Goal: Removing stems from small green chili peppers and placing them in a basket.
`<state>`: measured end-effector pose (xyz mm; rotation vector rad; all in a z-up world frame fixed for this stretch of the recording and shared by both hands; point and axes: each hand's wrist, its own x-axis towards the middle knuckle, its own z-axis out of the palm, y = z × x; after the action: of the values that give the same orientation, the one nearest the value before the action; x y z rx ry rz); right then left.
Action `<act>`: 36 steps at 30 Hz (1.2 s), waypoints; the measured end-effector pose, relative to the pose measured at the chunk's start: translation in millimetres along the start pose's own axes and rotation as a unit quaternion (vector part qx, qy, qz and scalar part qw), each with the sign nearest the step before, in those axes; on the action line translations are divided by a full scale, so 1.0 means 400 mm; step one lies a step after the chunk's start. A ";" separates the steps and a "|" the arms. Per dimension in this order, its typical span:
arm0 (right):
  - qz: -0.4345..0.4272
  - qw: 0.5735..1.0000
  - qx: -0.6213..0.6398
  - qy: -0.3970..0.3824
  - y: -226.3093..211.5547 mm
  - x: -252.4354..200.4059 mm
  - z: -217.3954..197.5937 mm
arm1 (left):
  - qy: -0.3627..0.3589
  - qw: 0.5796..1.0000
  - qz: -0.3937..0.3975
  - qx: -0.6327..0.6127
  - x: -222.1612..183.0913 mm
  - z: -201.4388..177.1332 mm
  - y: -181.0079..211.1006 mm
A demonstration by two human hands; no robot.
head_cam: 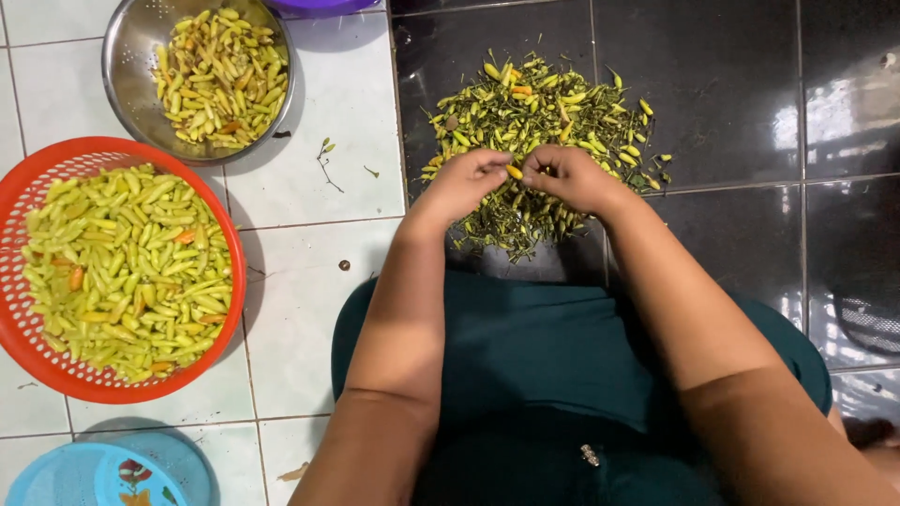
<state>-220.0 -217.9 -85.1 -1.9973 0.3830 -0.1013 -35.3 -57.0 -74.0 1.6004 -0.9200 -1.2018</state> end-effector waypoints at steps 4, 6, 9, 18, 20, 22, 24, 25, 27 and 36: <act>0.009 0.999 0.023 -0.021 -0.013 -0.003 -0.001 | -0.008 1.000 -0.001 -0.028 -0.009 0.007 0.009; 0.017 0.999 0.041 -0.024 -0.008 -0.002 -0.003 | -0.004 0.999 0.021 -0.042 -0.003 0.005 0.007; 0.034 0.999 0.034 -0.004 0.000 -0.005 0.005 | 0.015 0.998 0.052 -0.008 -0.004 0.005 -0.001; 0.062 0.981 -0.141 0.114 0.076 0.022 0.057 | 0.077 0.991 0.084 0.072 0.005 0.004 -0.012; 0.046 0.964 -0.235 0.116 0.102 0.022 0.078 | 0.090 0.991 0.082 0.058 0.006 -0.013 -0.009; 0.028 0.937 -0.327 0.116 0.102 0.023 0.107 | 0.104 0.990 0.079 0.045 0.017 -0.021 -0.013; -0.010 0.897 -0.437 0.066 0.075 0.023 0.146 | 0.092 0.985 0.021 -0.143 0.035 -0.022 -0.022; -0.010 0.897 -0.437 0.066 0.079 0.024 0.160 | 0.092 0.985 0.021 -0.143 0.028 -0.026 -0.011; -0.095 0.866 -0.485 0.076 0.087 0.023 0.192 | 0.048 0.954 -0.016 -0.295 0.013 -0.031 0.011; 0.084 0.971 0.175 0.140 0.051 0.010 0.065 | 0.064 0.972 -0.062 -0.217 0.038 -0.013 -0.040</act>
<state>-214.5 -204.9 -115.1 -1.5968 0.6659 -0.3252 -25.9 -65.0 -93.0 1.3729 -0.4392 -1.2675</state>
